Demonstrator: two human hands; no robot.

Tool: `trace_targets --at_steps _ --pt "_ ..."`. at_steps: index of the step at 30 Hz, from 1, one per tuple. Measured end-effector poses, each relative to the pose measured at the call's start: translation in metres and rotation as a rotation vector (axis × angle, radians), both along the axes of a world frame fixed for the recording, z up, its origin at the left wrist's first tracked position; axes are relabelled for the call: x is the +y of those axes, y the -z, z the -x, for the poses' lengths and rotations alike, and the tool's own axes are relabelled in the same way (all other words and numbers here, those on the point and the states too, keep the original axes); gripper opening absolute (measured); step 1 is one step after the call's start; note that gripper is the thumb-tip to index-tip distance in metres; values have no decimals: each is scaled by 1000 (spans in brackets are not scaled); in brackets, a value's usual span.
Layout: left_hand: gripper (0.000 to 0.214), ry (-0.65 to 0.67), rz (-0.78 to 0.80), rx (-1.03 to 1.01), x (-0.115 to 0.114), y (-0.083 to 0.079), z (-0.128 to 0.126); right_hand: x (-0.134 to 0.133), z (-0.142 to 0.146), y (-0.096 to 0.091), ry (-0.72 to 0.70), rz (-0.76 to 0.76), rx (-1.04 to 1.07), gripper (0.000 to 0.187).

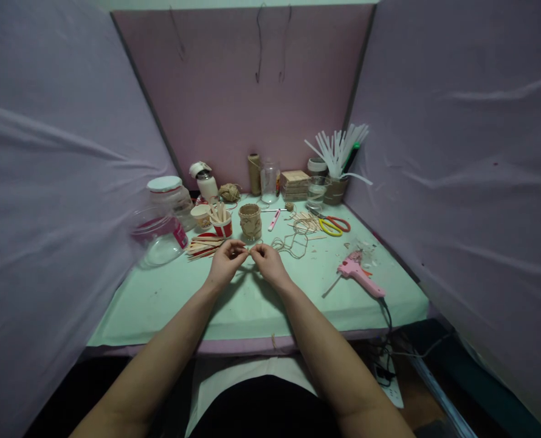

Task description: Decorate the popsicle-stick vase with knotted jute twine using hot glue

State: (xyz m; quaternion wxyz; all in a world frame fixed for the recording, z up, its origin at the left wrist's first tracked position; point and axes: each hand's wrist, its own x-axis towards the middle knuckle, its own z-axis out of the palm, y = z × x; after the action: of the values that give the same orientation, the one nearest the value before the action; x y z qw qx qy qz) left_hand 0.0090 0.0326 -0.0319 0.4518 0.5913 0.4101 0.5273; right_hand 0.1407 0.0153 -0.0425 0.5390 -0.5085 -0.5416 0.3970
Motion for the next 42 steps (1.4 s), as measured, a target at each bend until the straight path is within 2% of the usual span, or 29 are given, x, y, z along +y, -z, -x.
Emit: trace_targets --at_steps 5,8,11,14,24,29,33,37,39,40,42 --pt "25 50 78 -126 2 1 0 -1 0 -2 -41 1 4 21" --pt "31 65 102 -159 2 0 1 -2 1 -2 93 -142 -90 14" --pt "33 33 74 -132 1 -2 1 -4 2 -1 233 -331 -285 8" --pt "32 -28 44 -107 0 -3 0 -7 3 0 233 -411 -413 9" --pt "18 -124 -164 110 -3 0 1 -6 3 1 224 -355 -317 13" --pt "15 -116 -180 144 -5 -2 0 -5 3 1 222 -346 -359 11" --pt "24 -68 20 -75 -1 -1 -2 -6 4 2 222 -381 -419 10" --pt "27 65 460 -391 7 -1 2 -7 5 4 168 -440 -456 10" --pt "25 140 634 -459 9 -2 5 -7 6 4 130 -481 -467 10" --pt "24 166 677 -468 9 -3 6 -7 6 4 120 -497 -457 9" --pt "25 169 668 -464 6 -5 7 -8 6 3 119 -500 -406 8"
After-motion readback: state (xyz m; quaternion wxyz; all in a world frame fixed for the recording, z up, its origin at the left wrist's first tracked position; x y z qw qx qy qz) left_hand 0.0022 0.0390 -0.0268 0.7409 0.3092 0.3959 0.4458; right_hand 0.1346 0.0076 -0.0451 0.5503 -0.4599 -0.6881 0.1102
